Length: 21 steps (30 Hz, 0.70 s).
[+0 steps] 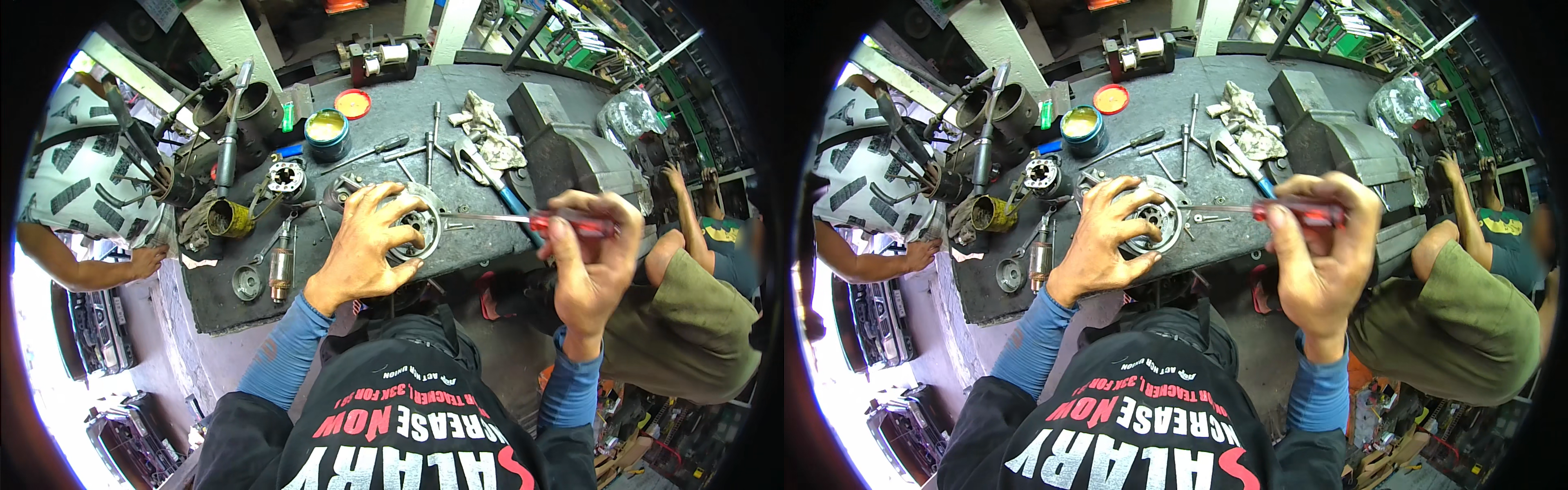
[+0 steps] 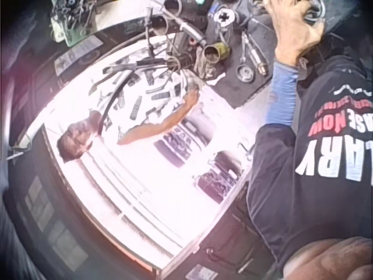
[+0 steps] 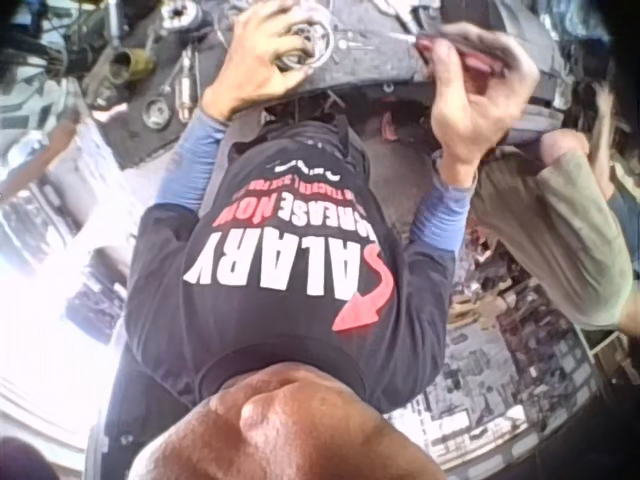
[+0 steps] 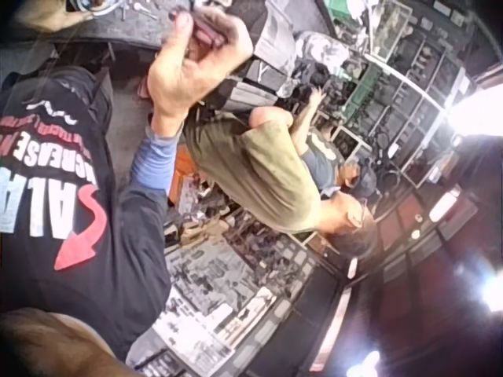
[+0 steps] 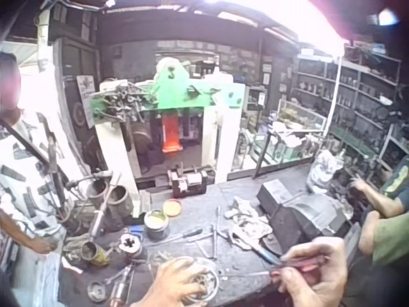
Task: The person assembles a small mechanical component on a workbench, inserting pins and using a screwdriver and hammer to secure parts. The person retrieves tools from a wall rack and returns them after use.
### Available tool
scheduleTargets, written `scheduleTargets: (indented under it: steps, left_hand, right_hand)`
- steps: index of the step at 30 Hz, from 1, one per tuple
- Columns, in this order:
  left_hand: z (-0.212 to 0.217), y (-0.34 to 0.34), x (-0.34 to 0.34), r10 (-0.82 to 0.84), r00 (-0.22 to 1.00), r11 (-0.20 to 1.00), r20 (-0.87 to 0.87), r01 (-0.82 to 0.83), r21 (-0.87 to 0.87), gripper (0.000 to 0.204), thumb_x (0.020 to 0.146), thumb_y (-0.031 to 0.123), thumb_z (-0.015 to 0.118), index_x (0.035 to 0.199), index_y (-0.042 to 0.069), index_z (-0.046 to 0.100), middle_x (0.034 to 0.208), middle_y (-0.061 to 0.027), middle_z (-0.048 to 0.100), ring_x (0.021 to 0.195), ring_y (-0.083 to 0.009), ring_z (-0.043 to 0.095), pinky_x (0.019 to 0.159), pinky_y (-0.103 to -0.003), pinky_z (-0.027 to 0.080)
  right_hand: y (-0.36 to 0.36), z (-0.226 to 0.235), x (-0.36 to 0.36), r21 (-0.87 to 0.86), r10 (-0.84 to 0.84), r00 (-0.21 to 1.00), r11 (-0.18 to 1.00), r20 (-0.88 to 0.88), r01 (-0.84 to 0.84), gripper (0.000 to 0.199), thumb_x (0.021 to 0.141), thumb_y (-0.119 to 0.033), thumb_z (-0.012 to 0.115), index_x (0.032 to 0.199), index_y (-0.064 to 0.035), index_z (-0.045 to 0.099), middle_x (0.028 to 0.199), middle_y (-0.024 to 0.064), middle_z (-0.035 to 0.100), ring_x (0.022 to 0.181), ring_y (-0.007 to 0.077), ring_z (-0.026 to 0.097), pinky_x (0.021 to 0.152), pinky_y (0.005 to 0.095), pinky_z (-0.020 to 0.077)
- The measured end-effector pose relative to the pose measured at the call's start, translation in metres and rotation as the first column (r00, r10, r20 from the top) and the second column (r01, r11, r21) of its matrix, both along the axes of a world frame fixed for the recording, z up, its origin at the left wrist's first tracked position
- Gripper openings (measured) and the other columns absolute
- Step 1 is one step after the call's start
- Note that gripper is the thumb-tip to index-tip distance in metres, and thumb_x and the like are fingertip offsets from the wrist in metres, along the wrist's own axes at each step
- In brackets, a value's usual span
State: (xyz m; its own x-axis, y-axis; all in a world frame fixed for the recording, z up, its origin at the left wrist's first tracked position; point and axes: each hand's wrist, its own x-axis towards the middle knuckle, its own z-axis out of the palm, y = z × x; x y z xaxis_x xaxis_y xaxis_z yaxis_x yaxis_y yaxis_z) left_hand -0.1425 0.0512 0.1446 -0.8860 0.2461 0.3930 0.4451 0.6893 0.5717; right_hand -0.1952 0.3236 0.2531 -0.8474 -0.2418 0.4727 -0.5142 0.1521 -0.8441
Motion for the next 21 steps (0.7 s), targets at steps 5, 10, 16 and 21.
scheduleTargets:
  steps: [5, 10, 16, 21]
  left_hand:
    - [-0.003, -0.001, 0.001, 0.002, 1.000, 0.999, -0.002, -0.002, 0.045, 0.028, 0.070, 0.022, 0.090, 0.094, 0.017, 0.078, 0.139, -0.0027, 0.068, 0.144, -0.0380, 0.049, 0.120, -0.057, 0.031]
    - [-0.003, 0.000, 0.000, 0.004, 1.000, 0.999, -0.008, -0.004, 0.048, 0.025, 0.072, 0.024, 0.090, 0.093, 0.017, 0.078, 0.137, -0.0017, 0.069, 0.143, -0.0375, 0.050, 0.120, -0.056, 0.031]
    - [-0.008, -0.002, 0.000, 0.004, 1.000, 0.999, -0.024, -0.003, 0.043, 0.022, 0.072, 0.023, 0.089, 0.091, 0.018, 0.078, 0.136, -0.0008, 0.070, 0.143, -0.0368, 0.050, 0.120, -0.056, 0.031]
    - [-0.010, -0.001, -0.001, -0.003, 1.000, 0.997, -0.020, 0.004, 0.075, 0.021, 0.073, 0.024, 0.089, 0.090, 0.018, 0.078, 0.136, -0.0008, 0.070, 0.143, -0.0367, 0.050, 0.120, -0.057, 0.030]
  right_hand:
    - [0.011, 0.019, 0.033, -0.072, 0.020, 0.999, 0.997, 0.051, -0.017, 0.043, 0.099, 0.004, 0.071, 0.127, -0.0044, 0.040, 0.116, 0.0257, 0.066, 0.079, 0.0158, 0.068, 0.064, 0.0264, 0.0591]
    - [0.006, -0.002, 0.042, -0.094, 0.027, 0.998, 0.995, 0.053, -0.022, 0.042, 0.098, 0.007, 0.071, 0.123, -0.0037, 0.039, 0.116, 0.0271, 0.066, 0.077, 0.0161, 0.068, 0.065, 0.0263, 0.0598]
    - [0.004, -0.012, 0.042, -0.101, 0.061, 0.995, 0.993, 0.077, -0.053, 0.043, 0.098, 0.008, 0.070, 0.123, -0.0037, 0.038, 0.117, 0.0273, 0.065, 0.078, 0.0169, 0.069, 0.065, 0.0267, 0.0602]
    - [0.006, -0.012, 0.042, -0.094, 0.088, 0.995, 0.992, 0.052, -0.083, 0.043, 0.097, 0.006, 0.073, 0.120, -0.0042, 0.039, 0.116, 0.0276, 0.065, 0.082, 0.0193, 0.069, 0.068, 0.0290, 0.0612]
